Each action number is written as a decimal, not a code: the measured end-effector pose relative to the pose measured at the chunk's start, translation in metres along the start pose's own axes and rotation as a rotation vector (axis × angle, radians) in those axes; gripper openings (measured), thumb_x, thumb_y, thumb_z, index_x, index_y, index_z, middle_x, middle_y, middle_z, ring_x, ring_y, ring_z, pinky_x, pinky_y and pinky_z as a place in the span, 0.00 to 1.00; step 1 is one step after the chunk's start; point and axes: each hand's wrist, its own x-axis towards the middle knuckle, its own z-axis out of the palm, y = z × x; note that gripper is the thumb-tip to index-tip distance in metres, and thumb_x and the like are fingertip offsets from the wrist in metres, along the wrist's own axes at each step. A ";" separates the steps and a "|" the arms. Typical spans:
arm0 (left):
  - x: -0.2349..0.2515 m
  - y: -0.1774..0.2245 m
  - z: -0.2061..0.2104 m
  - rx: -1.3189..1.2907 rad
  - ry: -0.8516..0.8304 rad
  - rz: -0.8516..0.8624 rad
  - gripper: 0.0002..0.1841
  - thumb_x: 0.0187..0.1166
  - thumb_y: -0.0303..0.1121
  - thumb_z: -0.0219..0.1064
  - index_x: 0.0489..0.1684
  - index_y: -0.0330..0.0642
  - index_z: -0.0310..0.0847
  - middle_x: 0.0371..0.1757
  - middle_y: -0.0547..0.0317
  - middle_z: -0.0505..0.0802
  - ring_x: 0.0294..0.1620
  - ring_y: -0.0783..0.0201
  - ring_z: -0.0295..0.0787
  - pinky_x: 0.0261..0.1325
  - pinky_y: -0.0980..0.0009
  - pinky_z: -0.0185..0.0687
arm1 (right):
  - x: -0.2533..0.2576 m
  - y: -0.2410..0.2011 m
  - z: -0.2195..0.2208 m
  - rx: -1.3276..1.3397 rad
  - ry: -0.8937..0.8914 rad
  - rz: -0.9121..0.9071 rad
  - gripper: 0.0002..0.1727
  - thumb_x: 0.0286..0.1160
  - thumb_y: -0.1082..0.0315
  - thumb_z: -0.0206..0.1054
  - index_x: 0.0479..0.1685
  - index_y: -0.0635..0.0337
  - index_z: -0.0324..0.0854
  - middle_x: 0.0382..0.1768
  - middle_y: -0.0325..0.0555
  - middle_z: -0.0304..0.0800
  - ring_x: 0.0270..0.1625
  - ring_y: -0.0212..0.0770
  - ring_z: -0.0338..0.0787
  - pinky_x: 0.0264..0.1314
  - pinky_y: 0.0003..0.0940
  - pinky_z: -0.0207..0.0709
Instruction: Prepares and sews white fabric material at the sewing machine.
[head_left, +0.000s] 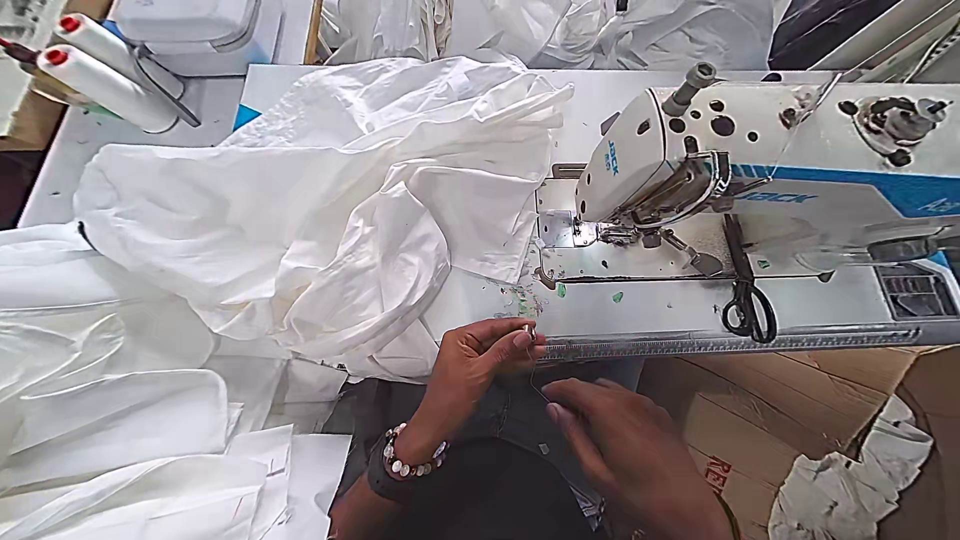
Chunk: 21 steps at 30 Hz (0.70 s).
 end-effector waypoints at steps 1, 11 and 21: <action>-0.008 -0.006 -0.006 0.093 -0.061 -0.027 0.12 0.84 0.25 0.65 0.59 0.26 0.86 0.49 0.45 0.97 0.47 0.55 0.99 0.55 0.62 0.97 | 0.008 0.008 -0.003 -0.004 0.035 0.054 0.19 0.83 0.46 0.59 0.53 0.41 0.92 0.37 0.31 0.95 0.39 0.39 0.93 0.38 0.48 0.85; -0.008 -0.137 -0.089 1.162 -0.019 -0.417 0.19 0.88 0.32 0.58 0.65 0.25 0.82 0.65 0.35 0.90 0.71 0.49 0.85 0.79 0.54 0.72 | 0.110 0.082 0.054 -0.260 0.785 0.152 0.13 0.82 0.56 0.63 0.47 0.50 0.91 0.46 0.46 0.89 0.52 0.47 0.88 0.50 0.44 0.80; -0.037 -0.104 -0.080 1.806 0.084 -0.290 0.16 0.86 0.47 0.58 0.53 0.54 0.91 0.53 0.52 0.95 0.59 0.50 0.92 0.57 0.45 0.87 | 0.112 0.084 0.059 -0.290 0.885 0.180 0.12 0.75 0.58 0.66 0.41 0.53 0.92 0.43 0.47 0.85 0.49 0.44 0.85 0.47 0.35 0.81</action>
